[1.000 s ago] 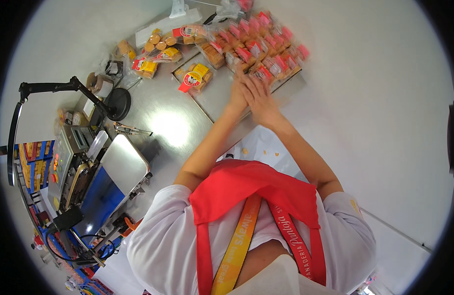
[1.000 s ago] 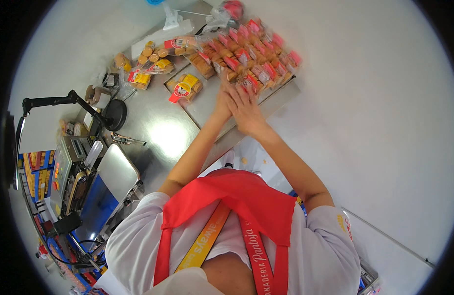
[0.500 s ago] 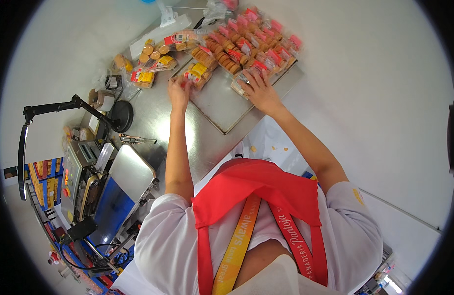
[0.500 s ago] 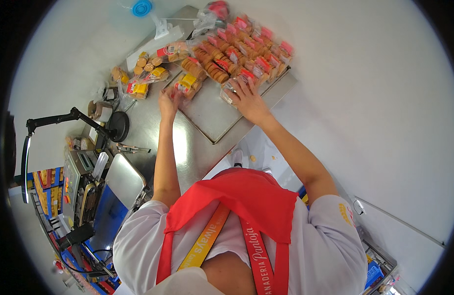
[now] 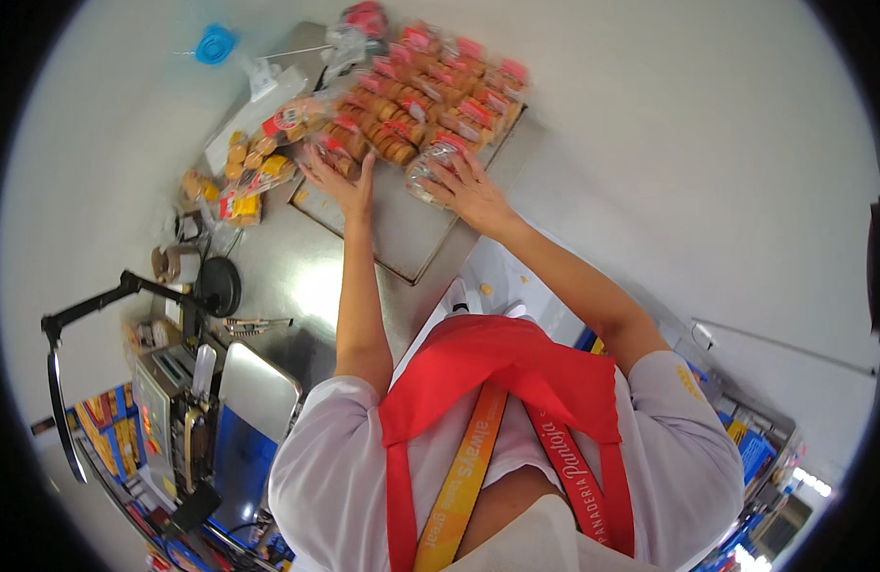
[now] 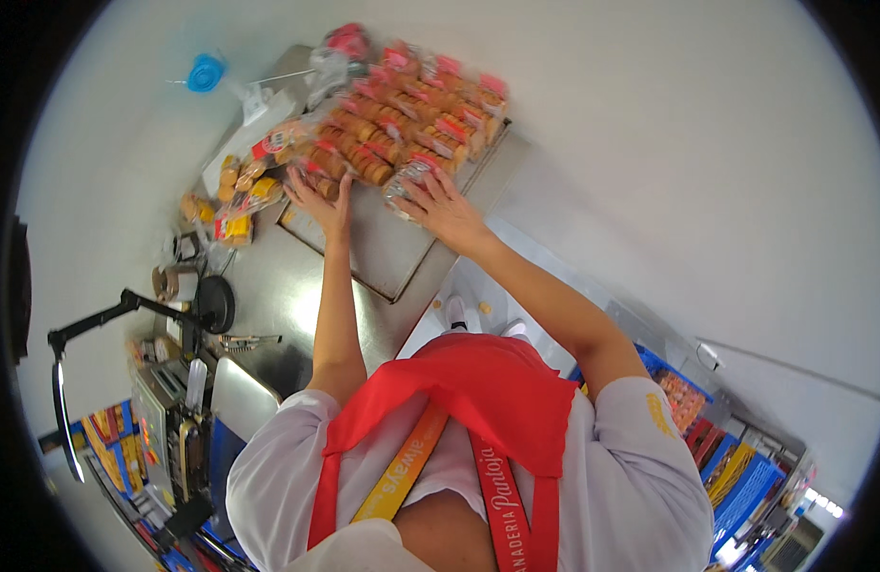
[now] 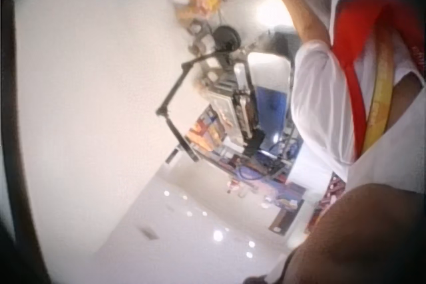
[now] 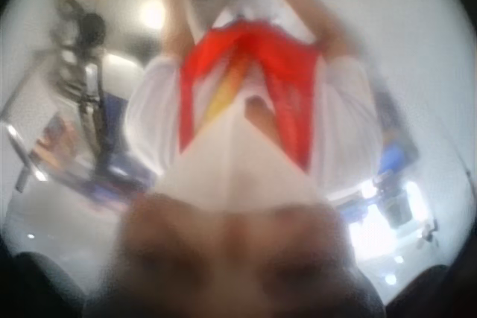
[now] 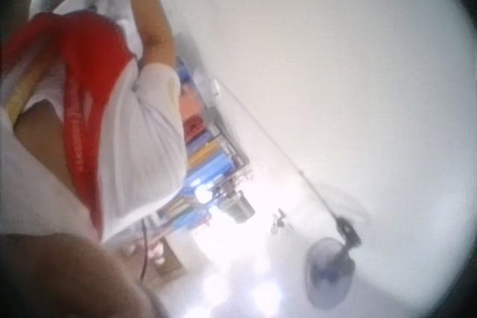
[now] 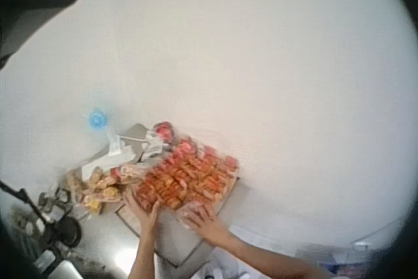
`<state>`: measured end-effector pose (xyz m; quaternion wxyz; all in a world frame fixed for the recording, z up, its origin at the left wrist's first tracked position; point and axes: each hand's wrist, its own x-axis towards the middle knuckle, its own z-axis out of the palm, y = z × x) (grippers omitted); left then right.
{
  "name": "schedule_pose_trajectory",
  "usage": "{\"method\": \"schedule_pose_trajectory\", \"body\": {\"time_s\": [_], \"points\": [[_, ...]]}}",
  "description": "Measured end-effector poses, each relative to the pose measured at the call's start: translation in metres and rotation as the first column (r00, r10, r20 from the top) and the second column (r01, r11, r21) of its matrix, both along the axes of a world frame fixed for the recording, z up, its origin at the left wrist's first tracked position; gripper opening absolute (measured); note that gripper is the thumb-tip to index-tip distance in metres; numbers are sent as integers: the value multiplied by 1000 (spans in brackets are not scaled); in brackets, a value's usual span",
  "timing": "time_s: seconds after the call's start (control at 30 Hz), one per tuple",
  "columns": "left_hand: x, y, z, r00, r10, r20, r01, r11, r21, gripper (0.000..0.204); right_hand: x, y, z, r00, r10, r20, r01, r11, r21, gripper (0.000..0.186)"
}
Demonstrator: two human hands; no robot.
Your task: The person moves a metal tray on a stainless steel table, then repeatedly picks up individually wrapped bread rolls from a blue crate and places them onto the tray. The person then picks up each roll and places it into a packaging machine, which seals the roll in a plastic bag. The person then places the packaged roll onto the tray.
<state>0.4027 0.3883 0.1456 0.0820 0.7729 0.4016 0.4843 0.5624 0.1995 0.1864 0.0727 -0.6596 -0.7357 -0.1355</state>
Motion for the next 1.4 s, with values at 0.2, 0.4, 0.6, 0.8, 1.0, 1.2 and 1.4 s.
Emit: {"method": "schedule_pose_trajectory", "body": {"time_s": [0.2, 0.4, 0.6, 0.8, 1.0, 1.2, 1.4], "points": [[8, 14, -16, 992, -126, 22, 124, 990, 62, 101, 4, 13, -9, 999, 25, -21, -24, 999, 40, 55], [-8, 19, -13, 986, -15, -168, 29, 996, 83, 109, -5, 18, -1, 995, -59, 82, 51, 993, 102, 42], [-11, 27, -11, 973, -185, -135, 167, 976, -139, 121, -9, 12, -2, 996, -78, -43, 85, 976, 201, 21], [-20, 39, -8, 921, -250, -300, 219, 966, -134, 119, -26, 15, 8, 997, -69, 30, 65, 990, 126, 14], [-43, 58, 9, 805, -390, -447, 283, 915, -288, 116, -56, 26, 25, 976, 172, -133, -155, 979, 130, 9], [-67, 77, 58, 849, -509, 139, 386, 419, -822, 81, -117, 86, 21, 856, 505, -112, -468, 848, 247, 13], [-94, 27, 60, 820, -331, 466, 568, 569, -595, 82, -110, 156, -24, 873, 299, -386, -143, 912, 383, 17]]}}
